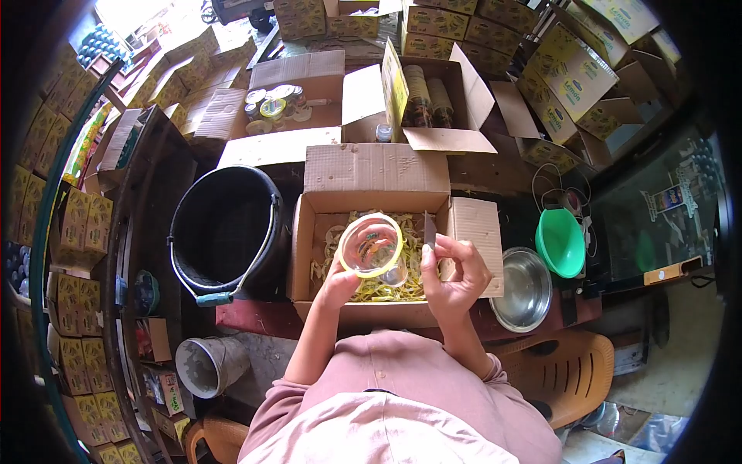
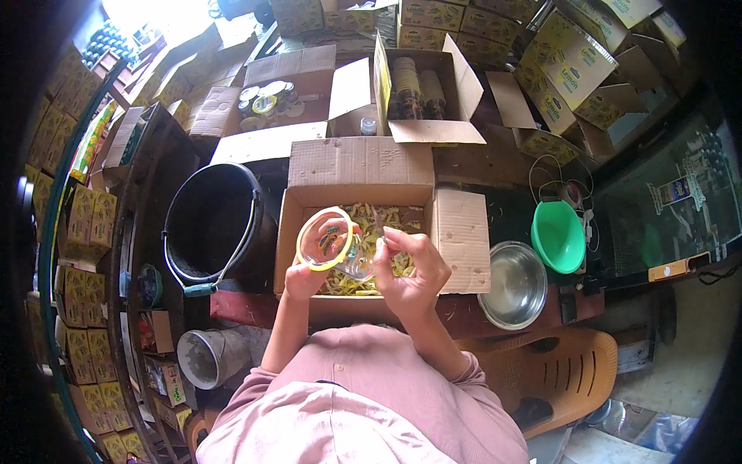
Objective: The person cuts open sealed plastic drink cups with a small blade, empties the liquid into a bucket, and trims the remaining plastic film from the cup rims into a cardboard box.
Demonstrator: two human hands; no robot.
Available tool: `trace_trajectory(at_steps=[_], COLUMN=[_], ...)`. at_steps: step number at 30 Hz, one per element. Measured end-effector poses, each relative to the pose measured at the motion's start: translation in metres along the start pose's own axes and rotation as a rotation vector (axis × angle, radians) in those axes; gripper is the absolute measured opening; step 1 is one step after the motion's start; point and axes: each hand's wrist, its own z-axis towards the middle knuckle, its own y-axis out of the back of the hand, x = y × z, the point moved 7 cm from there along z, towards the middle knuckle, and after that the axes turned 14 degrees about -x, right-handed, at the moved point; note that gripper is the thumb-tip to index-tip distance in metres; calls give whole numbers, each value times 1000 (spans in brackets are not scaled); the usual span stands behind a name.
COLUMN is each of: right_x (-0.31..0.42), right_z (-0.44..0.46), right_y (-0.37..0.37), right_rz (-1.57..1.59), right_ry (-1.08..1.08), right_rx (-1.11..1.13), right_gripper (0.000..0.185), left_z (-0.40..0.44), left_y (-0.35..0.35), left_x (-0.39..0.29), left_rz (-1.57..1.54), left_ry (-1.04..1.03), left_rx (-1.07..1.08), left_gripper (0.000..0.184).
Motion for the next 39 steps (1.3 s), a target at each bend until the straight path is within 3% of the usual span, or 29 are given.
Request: trace_trajectory(at_steps=[3,6,7,10,14,23,25,28,30,31,34,35,37,39], right_x=[-25,-57,-59,-61,-45,-60,-63,-84,-105,-118,-145,-156,-142,-133], right_z=[-2,-8,-9,-28,-45,-56,-49,-45,-46,-51,-67,-67,-65,-64], right_y=[9,8,4,-22,-50,-59,-52,-36,-24,-20,-8,1,0,-1], right_rz=[43,107,181,805,879,927,918,960,1013,1028,-42,-529,-355,-293], right_ry=[-40,-274,-374,-970,-1129,-1201,-1169,-1126,-1082,-1149,-776,-419,-523,-567], right_rx=[-60,-67,37,432,671,582,512,437,392,357,819,854,816,781], right_gripper=[24,34,49,58,60,25,22,23,23,33,54,72,73,67], left_z=[3,3,4,3,6,6,7,9,10,9,9,10,9,13], left_y=[8,12,13,19,26,31,37,47,44,34,31,28,20,17], left_x=[5,6,4,8,13,23,23,24,19,10,-1,-6,-19,-22], left_rz=[-83,-259,-262,-243,-53,12,-3,260,202,191,309,381,497,433], left_ry=[21,98,73,66,33,131,106,-36,-34,-20,-112,-176,-307,-255], left_rx=[-36,-18,-2,-67,-39,-118,-121,-54,-81,-113,-137,-120,-101,-89], left_gripper=[83,79,76,76,80,79,77,75,68,65,60,60,58,55])
